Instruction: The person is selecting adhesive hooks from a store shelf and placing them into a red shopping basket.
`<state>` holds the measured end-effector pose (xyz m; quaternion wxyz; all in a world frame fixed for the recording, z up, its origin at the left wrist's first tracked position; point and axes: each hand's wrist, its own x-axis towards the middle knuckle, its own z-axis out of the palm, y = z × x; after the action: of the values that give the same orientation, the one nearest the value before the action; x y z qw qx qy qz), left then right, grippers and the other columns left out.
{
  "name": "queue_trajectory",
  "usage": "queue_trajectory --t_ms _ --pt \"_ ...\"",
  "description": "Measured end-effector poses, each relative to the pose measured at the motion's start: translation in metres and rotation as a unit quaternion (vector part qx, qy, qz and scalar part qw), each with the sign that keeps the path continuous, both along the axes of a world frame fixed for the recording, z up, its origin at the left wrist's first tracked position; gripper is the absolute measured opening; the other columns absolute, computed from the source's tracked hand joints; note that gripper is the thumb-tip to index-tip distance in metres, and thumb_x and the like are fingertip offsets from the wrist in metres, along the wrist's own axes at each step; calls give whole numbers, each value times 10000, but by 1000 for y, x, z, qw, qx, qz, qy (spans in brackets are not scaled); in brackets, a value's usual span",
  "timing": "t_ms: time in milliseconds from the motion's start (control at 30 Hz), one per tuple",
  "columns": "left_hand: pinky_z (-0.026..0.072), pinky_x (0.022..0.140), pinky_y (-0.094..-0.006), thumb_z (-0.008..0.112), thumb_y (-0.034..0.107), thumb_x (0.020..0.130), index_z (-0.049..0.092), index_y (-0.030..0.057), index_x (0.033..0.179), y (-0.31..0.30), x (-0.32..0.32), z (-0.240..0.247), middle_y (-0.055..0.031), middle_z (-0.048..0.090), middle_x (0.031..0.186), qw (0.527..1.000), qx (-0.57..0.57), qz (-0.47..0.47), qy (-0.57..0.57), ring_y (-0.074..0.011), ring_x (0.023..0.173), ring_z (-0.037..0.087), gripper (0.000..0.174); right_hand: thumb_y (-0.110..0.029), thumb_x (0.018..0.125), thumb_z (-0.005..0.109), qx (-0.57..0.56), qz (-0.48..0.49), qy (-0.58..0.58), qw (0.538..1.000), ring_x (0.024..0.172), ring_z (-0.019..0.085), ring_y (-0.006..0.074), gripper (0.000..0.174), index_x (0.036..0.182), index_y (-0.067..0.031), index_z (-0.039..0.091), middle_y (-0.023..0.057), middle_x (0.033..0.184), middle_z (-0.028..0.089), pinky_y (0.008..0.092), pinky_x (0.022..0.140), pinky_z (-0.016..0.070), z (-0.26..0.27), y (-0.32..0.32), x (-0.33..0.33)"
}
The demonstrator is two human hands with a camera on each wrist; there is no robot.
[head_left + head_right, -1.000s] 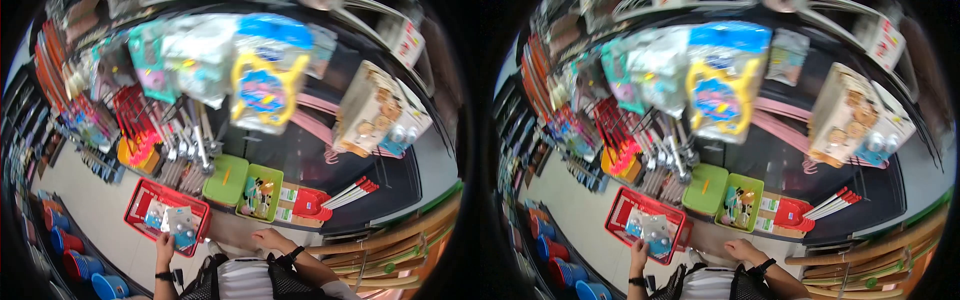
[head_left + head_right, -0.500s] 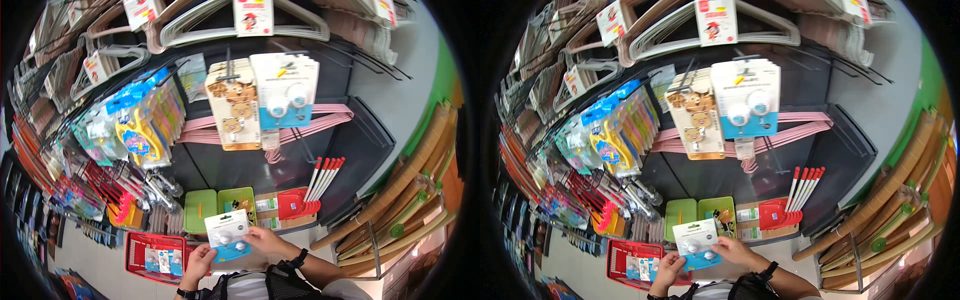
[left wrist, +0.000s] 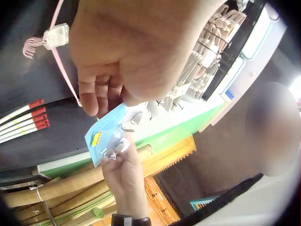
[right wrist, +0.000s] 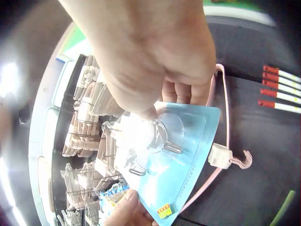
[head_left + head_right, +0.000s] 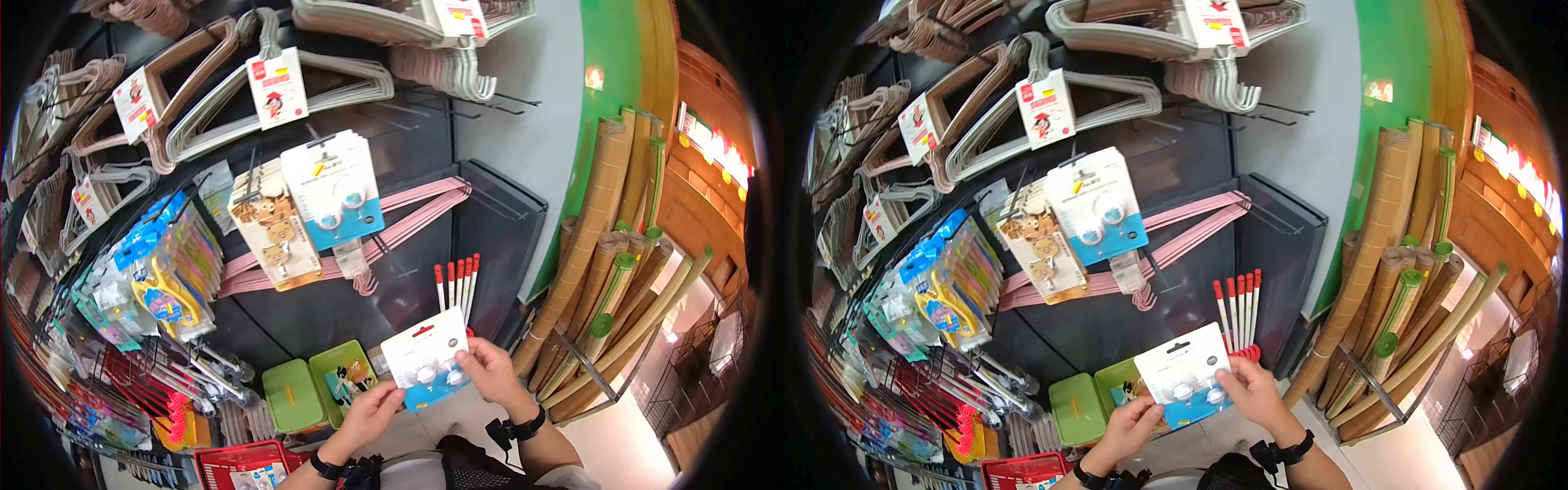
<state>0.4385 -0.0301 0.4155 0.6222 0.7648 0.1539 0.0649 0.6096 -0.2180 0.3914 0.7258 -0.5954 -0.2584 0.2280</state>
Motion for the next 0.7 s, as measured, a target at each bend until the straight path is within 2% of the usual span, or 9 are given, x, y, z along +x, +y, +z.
queue_trajectory --t_ms 33,133,267,333,400,467,567,700 --pt "493 753 -221 577 187 1007 620 -17 1195 -5 13 11 -18 675 951 999 32 -14 -21 -53 854 601 281 -101 982 602 7 -19 -14 1000 862 631 58 253 1196 34 596 42 999 688 220 756 512 9 -5 9" --pt "494 763 -223 572 193 1008 620 -21 1188 -14 59 25 -22 682 944 998 35 -28 -41 -62 848 612 283 -97 984 597 48 -62 -42 996 884 639 65 284 1226 49 573 60 1028 695 223 778 514 31 -15 44" --pt "505 716 -240 575 178 999 632 -15 1124 -33 140 54 -61 682 880 986 122 -36 -110 -79 787 624 237 -120 989 592 85 -116 -99 985 908 644 84 320 1258 45 538 73 1055 686 232 802 513 52 -31 112" --pt "502 678 -246 574 174 996 633 -13 1102 -39 189 52 -72 668 839 976 115 -33 -180 -82 746 621 223 -120 985 599 93 -129 -125 979 907 644 89 322 1254 47 540 74 1051 685 236 804 513 67 -42 153" --pt "497 642 -247 563 177 1003 621 -24 1086 -49 235 66 -40 643 793 975 83 -55 -200 -79 709 603 225 -129 983 604 118 -144 -153 971 911 643 96 327 1250 51 544 83 1046 684 235 795 512 80 -50 194" --pt "493 680 -227 527 173 1024 613 -22 1109 -59 276 86 -23 650 863 975 84 -70 -191 -75 740 594 229 -130 985 599 102 -172 -171 965 900 641 91 330 1247 63 544 83 1028 684 225 773 512 95 -57 235" --pt "496 663 -231 517 180 1027 613 -19 1139 -68 333 99 -26 655 879 975 47 -69 -208 -79 723 598 247 -127 986 593 103 -183 -191 959 881 636 83 337 1250 77 543 79 1006 685 216 744 510 114 -62 288" --pt "499 659 -232 518 186 1027 610 -35 1144 -68 393 116 -34 656 873 967 61 -62 -239 -85 727 599 265 -130 986 594 109 -185 -198 956 853 631 80 349 1259 82 543 81 986 686 215 717 505 129 -61 347"
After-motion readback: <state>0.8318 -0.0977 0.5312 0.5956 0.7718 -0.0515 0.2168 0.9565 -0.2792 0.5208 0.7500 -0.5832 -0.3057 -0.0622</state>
